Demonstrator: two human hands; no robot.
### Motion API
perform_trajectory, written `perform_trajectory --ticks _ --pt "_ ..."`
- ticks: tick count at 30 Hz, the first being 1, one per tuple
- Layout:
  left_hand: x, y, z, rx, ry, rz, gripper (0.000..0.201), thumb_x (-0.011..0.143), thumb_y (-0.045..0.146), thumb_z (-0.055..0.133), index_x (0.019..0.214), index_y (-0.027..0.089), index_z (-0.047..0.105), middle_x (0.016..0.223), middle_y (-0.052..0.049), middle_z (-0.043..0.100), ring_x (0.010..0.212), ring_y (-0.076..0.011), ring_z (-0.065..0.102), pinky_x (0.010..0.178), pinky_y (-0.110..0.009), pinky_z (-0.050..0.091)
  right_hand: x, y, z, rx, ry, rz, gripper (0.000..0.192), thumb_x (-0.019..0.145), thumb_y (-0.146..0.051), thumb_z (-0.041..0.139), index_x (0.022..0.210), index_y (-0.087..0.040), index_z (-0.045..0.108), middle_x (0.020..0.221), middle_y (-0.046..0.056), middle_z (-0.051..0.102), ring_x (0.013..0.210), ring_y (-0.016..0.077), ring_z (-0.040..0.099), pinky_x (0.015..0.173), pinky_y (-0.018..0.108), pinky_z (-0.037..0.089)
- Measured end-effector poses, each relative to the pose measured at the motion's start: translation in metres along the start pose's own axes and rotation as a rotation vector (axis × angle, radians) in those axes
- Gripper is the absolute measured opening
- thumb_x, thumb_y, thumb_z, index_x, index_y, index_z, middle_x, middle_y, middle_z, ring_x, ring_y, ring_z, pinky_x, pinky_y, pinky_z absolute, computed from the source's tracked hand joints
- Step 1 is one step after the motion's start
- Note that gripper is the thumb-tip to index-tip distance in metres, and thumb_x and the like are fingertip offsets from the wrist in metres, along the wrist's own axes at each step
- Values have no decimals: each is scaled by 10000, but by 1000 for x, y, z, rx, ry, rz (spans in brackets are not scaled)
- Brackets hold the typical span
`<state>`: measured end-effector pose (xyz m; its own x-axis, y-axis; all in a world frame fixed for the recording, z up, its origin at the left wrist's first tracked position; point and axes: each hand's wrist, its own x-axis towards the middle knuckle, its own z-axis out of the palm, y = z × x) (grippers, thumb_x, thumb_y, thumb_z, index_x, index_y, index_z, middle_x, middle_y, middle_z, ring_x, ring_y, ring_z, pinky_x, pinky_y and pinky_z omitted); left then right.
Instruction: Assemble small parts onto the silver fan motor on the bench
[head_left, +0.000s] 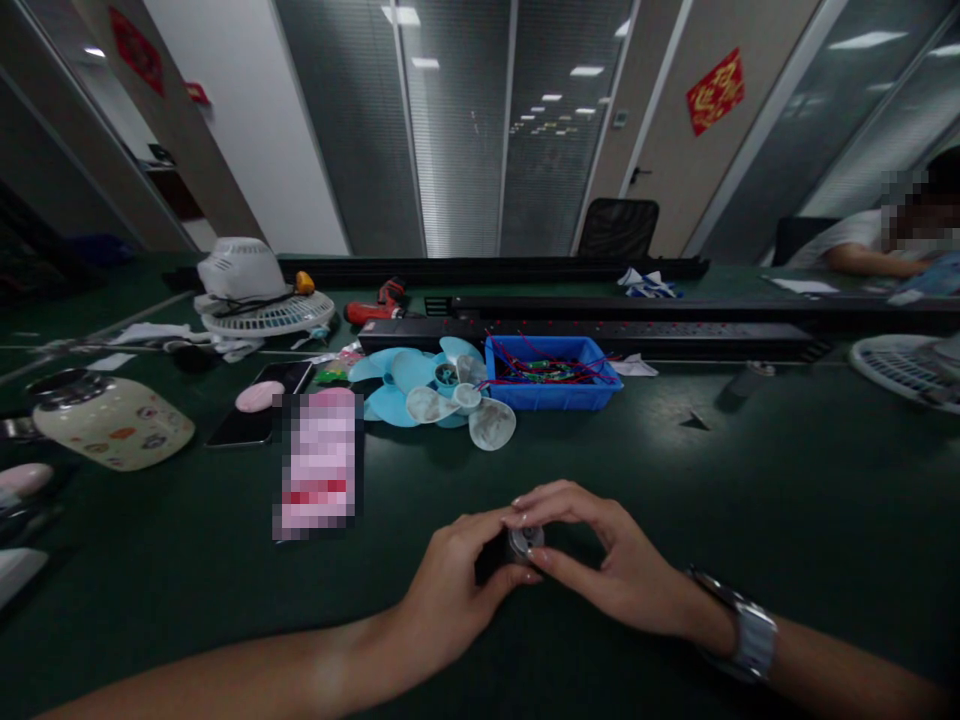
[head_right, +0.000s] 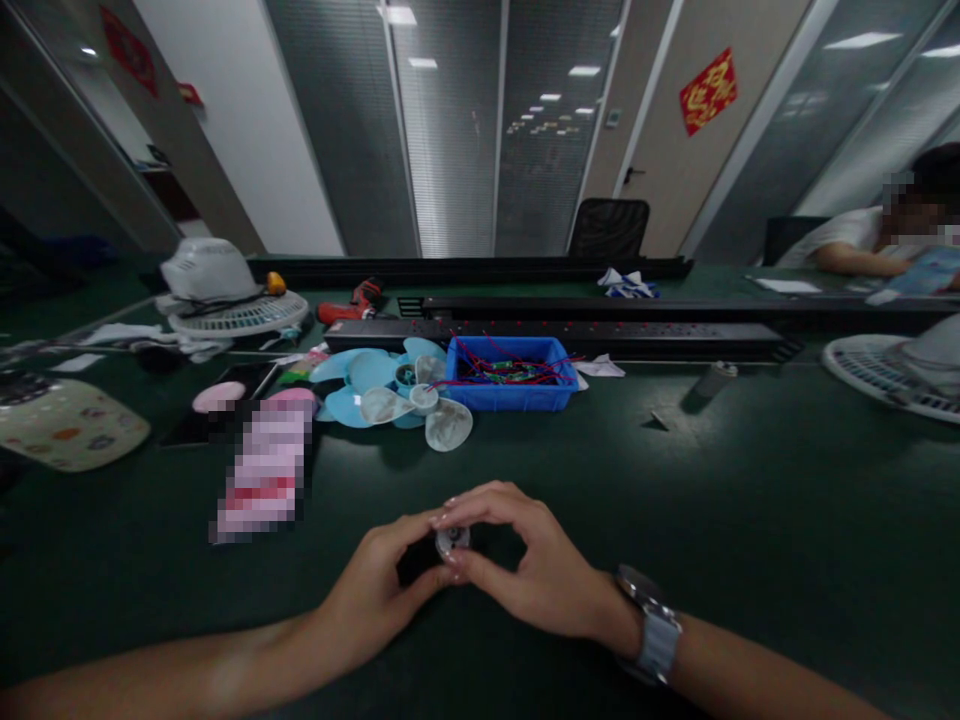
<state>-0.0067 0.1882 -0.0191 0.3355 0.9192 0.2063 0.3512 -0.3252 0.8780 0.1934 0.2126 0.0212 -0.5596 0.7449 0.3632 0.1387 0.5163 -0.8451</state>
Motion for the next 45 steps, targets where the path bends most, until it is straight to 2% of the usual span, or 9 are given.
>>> perform_trajectory --ticks 6,14,20,25,29,34,39,42,45 --pt "1 5 -2 -18 -7 25 483 776 123 769 1223 257 647 1132 -25 744 997 -230 687 897 -357 515 2 4 2 6 150 -14 134 804 -165 752 909 -219 685 909 28 723 875 182 690 771 317 561" --pt "0 6 -2 -8 -6 46 499 784 132 771 1241 281 639 1100 -12 751 956 -219 692 884 -347 523 9 1 3 -52 145 41 154 770 -166 800 861 -222 689 876 8 719 824 166 694 737 289 554" --pt "1 5 -2 23 -9 -15 547 762 167 800 1272 255 622 1182 -39 729 1034 -245 680 923 -380 519 -2 3 -22 -96 211 4 116 780 -227 806 846 -229 710 862 14 721 851 183 700 770 304 582" --pt "1 8 -3 51 -28 -54 553 776 174 785 1292 269 610 1203 -41 719 1051 -254 675 940 -413 516 -35 21 -47 -263 114 168 122 804 -309 787 870 -221 734 910 47 733 877 214 712 790 345 604" --pt "1 10 -4 51 -27 -70 549 778 197 786 1293 274 611 1217 -44 713 1074 -259 669 959 -424 511 -55 37 -52 -346 33 166 114 828 -276 761 938 -257 738 953 51 735 944 238 701 824 390 605" --pt "1 9 -3 54 -32 -80 551 769 181 788 1286 269 617 1216 -46 713 1078 -267 668 960 -437 509 -63 44 -52 -383 -18 172 217 817 -284 769 1030 -308 736 1088 52 715 1064 258 671 898 424 589" --pt "1 9 -3 41 -32 -69 552 775 177 783 1291 273 612 1222 -43 711 1079 -264 667 963 -435 507 -52 33 -51 -338 28 127 134 827 -260 757 958 -287 745 986 35 742 993 240 695 843 388 600" --pt "2 9 -4 33 -33 -59 550 768 166 789 1283 254 619 1208 -51 718 1069 -265 672 957 -430 511 -31 14 -44 -228 107 53 129 833 -250 759 954 -256 715 928 28 751 916 216 709 810 356 597" --pt "3 9 -4 21 -27 -36 535 762 145 790 1265 233 630 1199 -61 723 1063 -267 677 945 -422 519 -9 -5 -32 -166 93 -15 141 854 -217 741 988 -247 709 945 28 746 903 197 706 796 329 585"
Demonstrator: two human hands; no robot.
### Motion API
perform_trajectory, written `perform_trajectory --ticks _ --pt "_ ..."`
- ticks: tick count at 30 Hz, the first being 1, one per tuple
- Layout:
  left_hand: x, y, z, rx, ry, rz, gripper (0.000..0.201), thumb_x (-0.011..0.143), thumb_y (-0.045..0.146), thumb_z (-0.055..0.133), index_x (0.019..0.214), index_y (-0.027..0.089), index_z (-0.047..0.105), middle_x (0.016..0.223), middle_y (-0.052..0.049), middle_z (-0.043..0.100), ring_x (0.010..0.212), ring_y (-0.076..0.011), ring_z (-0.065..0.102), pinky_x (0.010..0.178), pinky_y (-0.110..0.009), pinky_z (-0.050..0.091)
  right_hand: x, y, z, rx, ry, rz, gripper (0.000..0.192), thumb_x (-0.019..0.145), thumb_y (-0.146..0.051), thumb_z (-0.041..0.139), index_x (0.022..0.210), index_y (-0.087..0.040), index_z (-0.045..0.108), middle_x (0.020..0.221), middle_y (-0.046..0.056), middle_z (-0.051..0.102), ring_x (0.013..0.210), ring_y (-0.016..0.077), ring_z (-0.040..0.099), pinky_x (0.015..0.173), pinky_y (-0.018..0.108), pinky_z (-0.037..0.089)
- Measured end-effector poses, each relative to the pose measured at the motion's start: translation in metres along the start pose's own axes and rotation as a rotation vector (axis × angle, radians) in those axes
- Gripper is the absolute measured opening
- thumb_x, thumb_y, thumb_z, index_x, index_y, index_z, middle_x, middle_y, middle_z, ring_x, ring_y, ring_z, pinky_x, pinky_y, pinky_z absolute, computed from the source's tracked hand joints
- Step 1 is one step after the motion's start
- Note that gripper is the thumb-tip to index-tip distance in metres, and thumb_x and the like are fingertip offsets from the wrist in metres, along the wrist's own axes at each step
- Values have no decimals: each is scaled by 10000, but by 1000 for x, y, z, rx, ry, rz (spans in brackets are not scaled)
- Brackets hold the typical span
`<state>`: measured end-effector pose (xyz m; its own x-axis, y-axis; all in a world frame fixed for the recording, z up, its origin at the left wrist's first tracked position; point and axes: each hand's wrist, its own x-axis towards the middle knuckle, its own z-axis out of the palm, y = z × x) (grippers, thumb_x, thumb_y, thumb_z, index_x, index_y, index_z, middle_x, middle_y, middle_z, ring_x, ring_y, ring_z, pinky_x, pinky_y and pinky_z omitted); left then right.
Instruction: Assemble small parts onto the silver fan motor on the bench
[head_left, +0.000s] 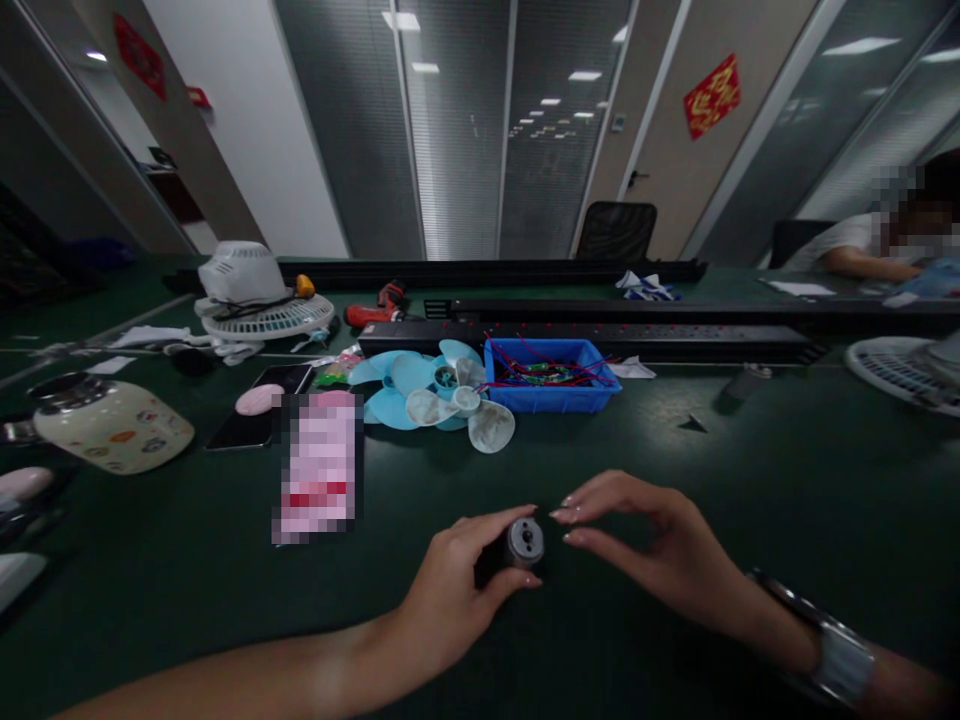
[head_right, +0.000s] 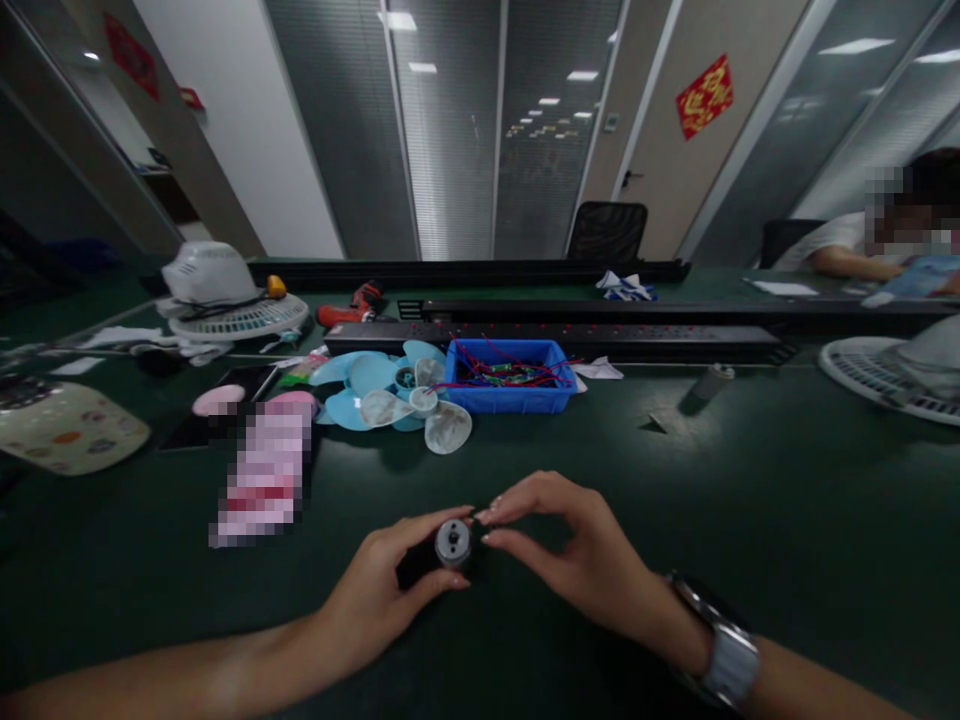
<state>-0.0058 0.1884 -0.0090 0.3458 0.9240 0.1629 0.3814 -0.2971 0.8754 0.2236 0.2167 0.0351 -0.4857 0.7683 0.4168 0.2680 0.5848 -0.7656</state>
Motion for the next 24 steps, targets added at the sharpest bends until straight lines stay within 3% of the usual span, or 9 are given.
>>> perform_trajectory --ticks 8,16,24 --pt "0 -4 3 -19 24 48 462 756 108 774 1192 217 670 1127 -67 747 988 -256 700 900 -392 540 16 -9 30 -3 -76 -36 113 857 -178 728 960 -223 720 903 30 744 853 188 692 763 318 558" --pt "-1 -5 2 -47 17 62 464 780 133 766 1216 241 648 1150 -40 736 1027 -242 684 928 -383 520 12 -5 32 81 -22 -69 123 878 -142 702 958 -234 681 929 8 741 870 165 700 773 288 560" --pt "-1 -4 1 -20 9 61 447 783 148 767 1207 233 654 1132 -48 736 1008 -247 683 913 -394 524 10 -3 30 -10 -40 -72 158 886 -147 695 1007 -242 659 952 2 736 878 161 699 786 287 551"
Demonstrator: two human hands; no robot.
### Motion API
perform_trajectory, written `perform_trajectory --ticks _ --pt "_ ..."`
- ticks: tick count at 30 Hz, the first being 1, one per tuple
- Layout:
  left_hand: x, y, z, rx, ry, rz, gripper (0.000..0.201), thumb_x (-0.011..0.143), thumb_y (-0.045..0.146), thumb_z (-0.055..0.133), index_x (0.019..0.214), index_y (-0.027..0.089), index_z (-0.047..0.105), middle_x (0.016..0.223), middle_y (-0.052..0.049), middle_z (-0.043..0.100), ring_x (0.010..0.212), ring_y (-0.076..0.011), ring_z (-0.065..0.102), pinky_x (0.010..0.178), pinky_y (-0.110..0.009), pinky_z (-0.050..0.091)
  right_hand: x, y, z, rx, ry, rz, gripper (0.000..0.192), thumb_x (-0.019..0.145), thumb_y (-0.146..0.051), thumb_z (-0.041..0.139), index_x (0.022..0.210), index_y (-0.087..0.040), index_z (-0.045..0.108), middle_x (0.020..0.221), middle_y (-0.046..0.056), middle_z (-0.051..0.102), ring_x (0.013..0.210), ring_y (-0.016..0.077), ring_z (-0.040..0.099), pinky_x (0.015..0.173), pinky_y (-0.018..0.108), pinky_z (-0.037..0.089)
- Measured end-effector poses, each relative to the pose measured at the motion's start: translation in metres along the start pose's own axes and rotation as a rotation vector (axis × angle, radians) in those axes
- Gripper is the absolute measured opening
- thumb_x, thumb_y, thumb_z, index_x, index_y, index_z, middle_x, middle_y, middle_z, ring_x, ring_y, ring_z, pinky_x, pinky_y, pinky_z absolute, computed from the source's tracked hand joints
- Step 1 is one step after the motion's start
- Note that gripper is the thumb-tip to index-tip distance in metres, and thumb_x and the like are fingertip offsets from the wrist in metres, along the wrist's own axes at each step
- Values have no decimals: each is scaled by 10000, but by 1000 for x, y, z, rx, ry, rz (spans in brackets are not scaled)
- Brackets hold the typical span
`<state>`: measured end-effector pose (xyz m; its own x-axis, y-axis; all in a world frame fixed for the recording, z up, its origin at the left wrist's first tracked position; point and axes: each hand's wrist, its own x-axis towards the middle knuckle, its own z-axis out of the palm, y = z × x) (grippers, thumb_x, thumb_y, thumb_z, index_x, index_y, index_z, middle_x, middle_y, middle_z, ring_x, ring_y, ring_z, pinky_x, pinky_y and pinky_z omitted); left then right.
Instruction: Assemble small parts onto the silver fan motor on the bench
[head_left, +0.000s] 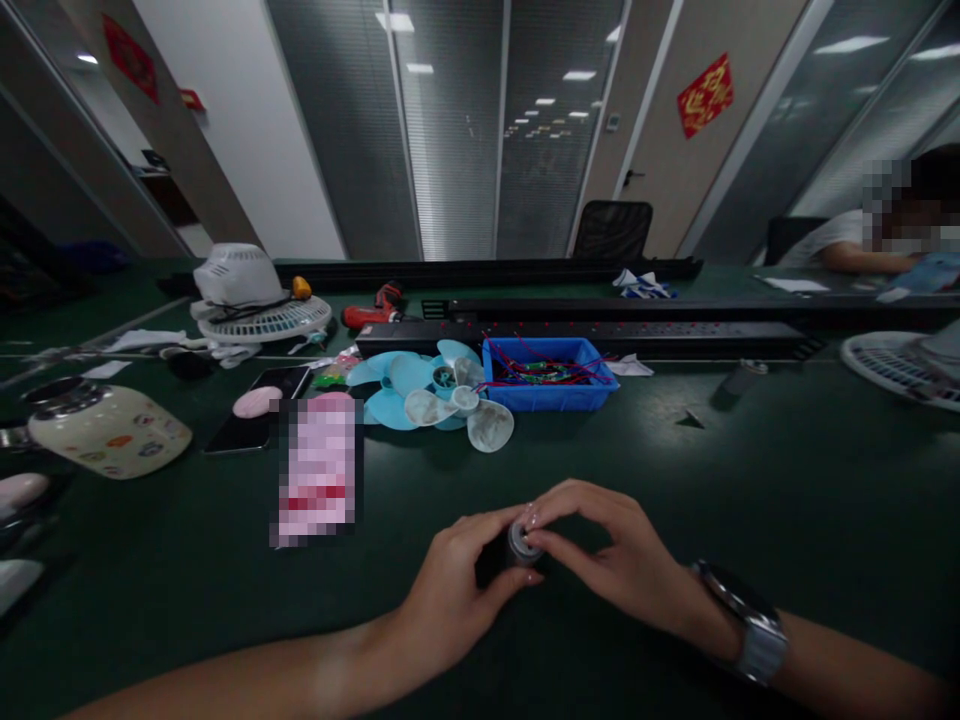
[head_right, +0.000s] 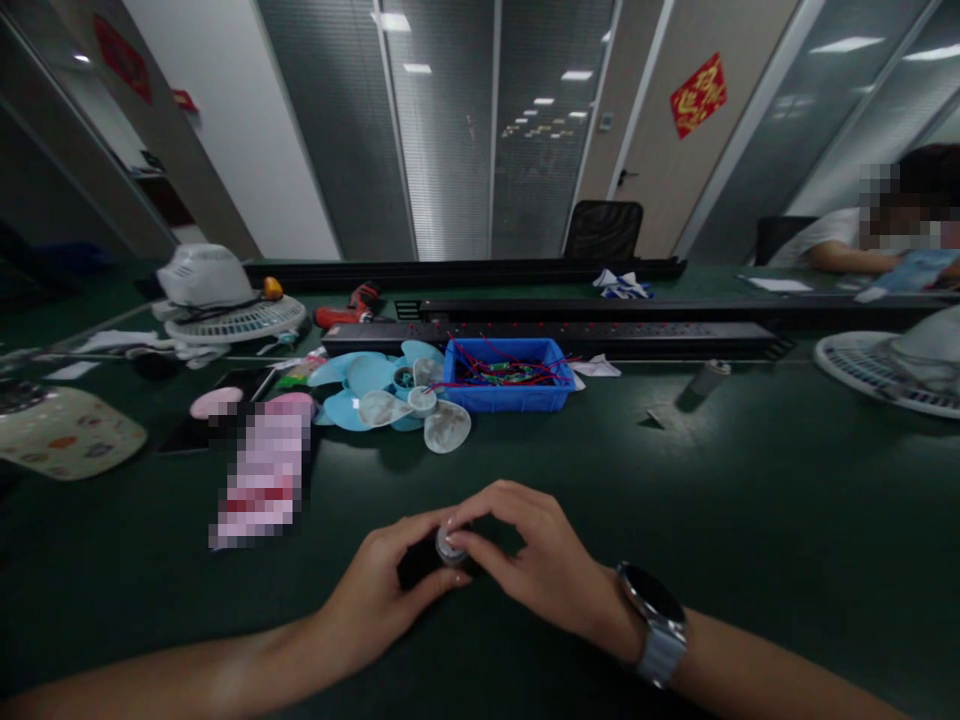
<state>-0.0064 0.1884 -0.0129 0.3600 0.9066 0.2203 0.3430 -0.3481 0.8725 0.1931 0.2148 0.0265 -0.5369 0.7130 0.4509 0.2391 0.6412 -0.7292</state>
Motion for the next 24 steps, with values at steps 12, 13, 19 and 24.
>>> perform_trajectory --ticks 12,13,19,24 --pt "-6 3 -1 40 65 85 743 772 173 732 1405 268 354 1413 -107 451 1289 -296 468 1070 -498 419 -12 13 11 119 42 211 561 717 -221 856 1200 -269 573 1252 23 627 1167 206 591 1015 359 462" --pt "-7 4 -2 68 79 111 747 772 182 724 1406 269 338 1437 -116 387 1332 -313 405 1093 -521 385 -13 15 12 139 25 263 613 704 -230 865 1233 -268 555 1258 28 619 1162 209 593 1014 368 463" --pt "-11 11 -10 172 -33 148 692 804 225 682 1417 345 382 1472 -93 223 1386 -374 252 1090 -575 332 -12 16 13 230 -91 341 459 746 -261 836 1162 -238 644 1128 13 693 1057 202 643 932 337 503" --pt "-7 12 -11 147 -42 151 536 819 198 657 1311 343 500 1435 -82 314 1372 -373 266 1051 -560 359 -10 14 14 232 -100 327 394 766 -252 820 1137 -239 686 1142 9 719 1075 212 650 947 328 494"
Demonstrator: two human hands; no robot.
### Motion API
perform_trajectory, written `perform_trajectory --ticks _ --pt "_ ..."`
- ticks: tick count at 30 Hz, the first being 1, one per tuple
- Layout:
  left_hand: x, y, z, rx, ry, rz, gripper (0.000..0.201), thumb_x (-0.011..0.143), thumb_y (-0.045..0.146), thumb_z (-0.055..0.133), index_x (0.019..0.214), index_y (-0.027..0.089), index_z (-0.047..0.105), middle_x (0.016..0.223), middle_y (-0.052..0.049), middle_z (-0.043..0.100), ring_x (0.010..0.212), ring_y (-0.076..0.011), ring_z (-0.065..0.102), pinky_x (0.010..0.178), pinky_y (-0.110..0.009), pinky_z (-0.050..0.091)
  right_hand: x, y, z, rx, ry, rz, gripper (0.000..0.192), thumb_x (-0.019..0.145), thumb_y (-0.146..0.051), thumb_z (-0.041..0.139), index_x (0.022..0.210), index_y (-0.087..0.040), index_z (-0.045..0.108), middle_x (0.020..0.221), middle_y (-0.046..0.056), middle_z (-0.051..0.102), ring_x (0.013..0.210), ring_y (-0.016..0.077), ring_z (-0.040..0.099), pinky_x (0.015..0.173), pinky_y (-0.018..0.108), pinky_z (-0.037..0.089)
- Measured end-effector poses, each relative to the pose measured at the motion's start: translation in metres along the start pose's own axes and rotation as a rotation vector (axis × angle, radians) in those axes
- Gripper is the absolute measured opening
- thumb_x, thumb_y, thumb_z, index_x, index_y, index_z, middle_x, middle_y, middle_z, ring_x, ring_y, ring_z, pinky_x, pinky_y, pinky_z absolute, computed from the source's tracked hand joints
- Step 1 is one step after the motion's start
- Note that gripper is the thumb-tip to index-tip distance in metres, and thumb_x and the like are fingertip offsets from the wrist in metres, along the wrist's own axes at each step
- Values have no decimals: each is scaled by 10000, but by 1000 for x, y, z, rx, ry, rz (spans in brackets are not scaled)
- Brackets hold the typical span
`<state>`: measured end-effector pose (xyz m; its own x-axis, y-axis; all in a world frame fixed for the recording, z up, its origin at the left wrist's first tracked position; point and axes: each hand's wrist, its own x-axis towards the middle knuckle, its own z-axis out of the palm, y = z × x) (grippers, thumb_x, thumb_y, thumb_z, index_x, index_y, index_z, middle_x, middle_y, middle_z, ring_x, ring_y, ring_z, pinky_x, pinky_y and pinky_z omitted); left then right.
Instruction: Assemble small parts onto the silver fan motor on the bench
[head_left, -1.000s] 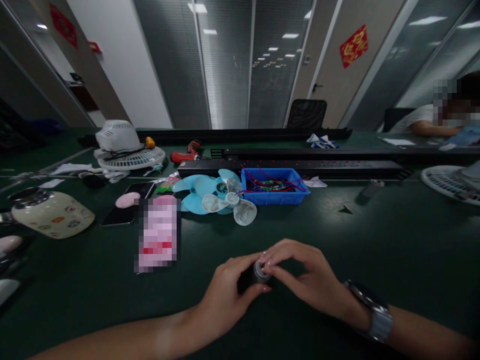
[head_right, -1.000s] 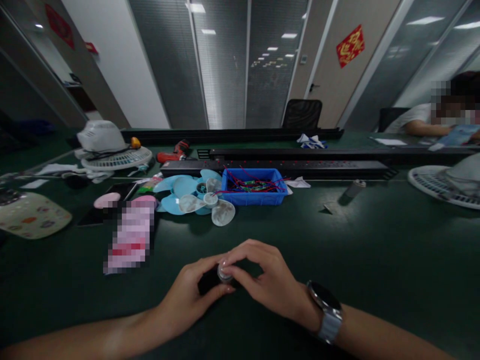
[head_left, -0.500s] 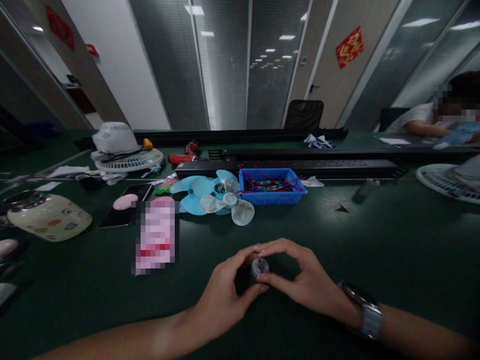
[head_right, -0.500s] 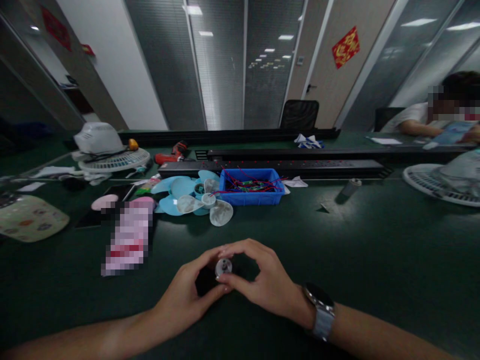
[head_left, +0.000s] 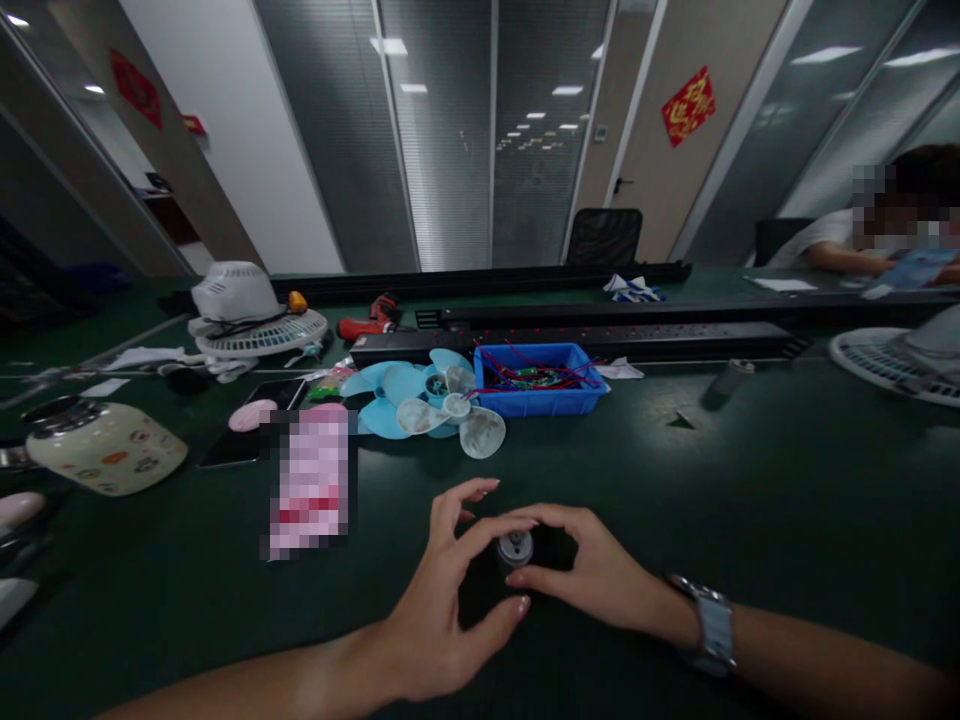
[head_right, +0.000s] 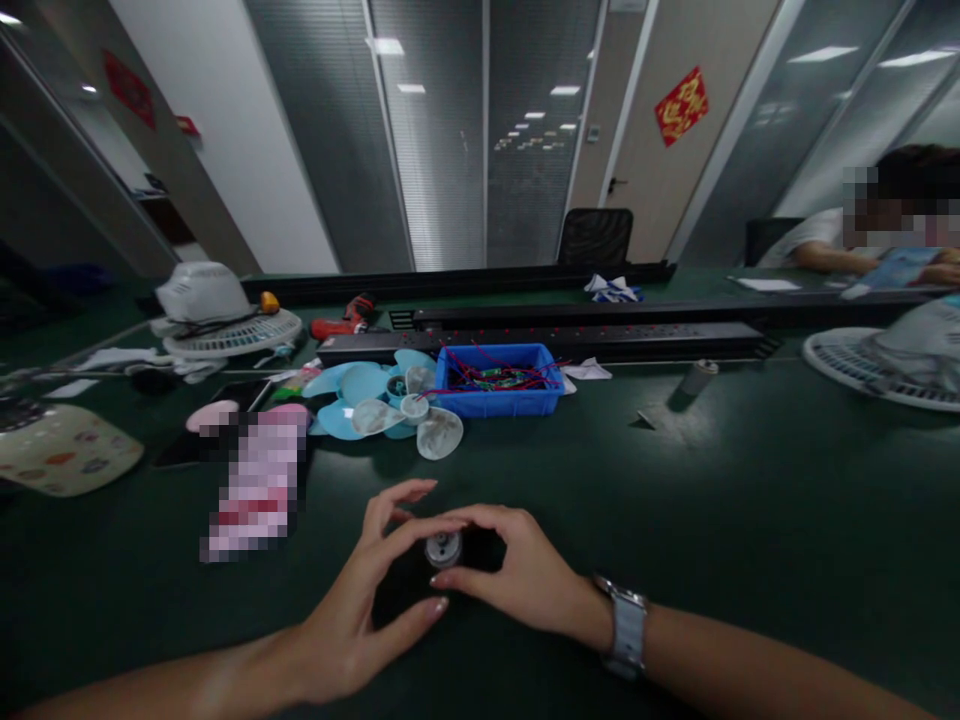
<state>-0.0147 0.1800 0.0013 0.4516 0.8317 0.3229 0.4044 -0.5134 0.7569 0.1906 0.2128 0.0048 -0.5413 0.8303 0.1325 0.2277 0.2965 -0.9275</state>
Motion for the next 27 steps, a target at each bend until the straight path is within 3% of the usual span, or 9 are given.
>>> perform_trajectory --ticks 4,9,13,19,27 --pt "1 1 1 -29 78 -43 286 852 202 632 1118 282 562 1337 -92 400 1309 -351 356 1039 -567 366 -1 3 0 -2 7 -10 383 765 -217 810 1130 -242 696 1125 10 730 1061 221 660 941 338 495" --pt "0 1 0 -44 68 -53 419 872 246 640 1255 326 490 1374 -88 393 1299 -339 375 1050 -569 366 -2 6 1 -4 32 -13 381 745 -221 823 1107 -236 705 1097 12 738 1040 223 668 927 339 498" --pt "2 -2 1 -58 20 -53 398 912 282 603 1286 403 538 1417 -55 394 1284 -338 386 1025 -565 381 -1 4 2 3 37 -21 373 757 -222 809 1113 -229 701 1108 19 735 1034 222 670 913 332 504" --pt "9 -7 3 -92 77 -111 262 959 292 555 1142 430 681 1321 -26 512 1265 -296 397 1028 -520 381 0 2 3 -13 19 -5 339 764 -284 814 1081 -231 706 1073 11 736 999 218 673 892 332 510" --pt "22 -1 -1 -36 168 -95 141 857 240 716 920 349 779 1098 -33 647 1130 -267 493 958 -449 428 -3 10 3 -39 13 61 413 754 -360 820 1125 -231 690 1127 38 711 1057 245 649 945 383 504"
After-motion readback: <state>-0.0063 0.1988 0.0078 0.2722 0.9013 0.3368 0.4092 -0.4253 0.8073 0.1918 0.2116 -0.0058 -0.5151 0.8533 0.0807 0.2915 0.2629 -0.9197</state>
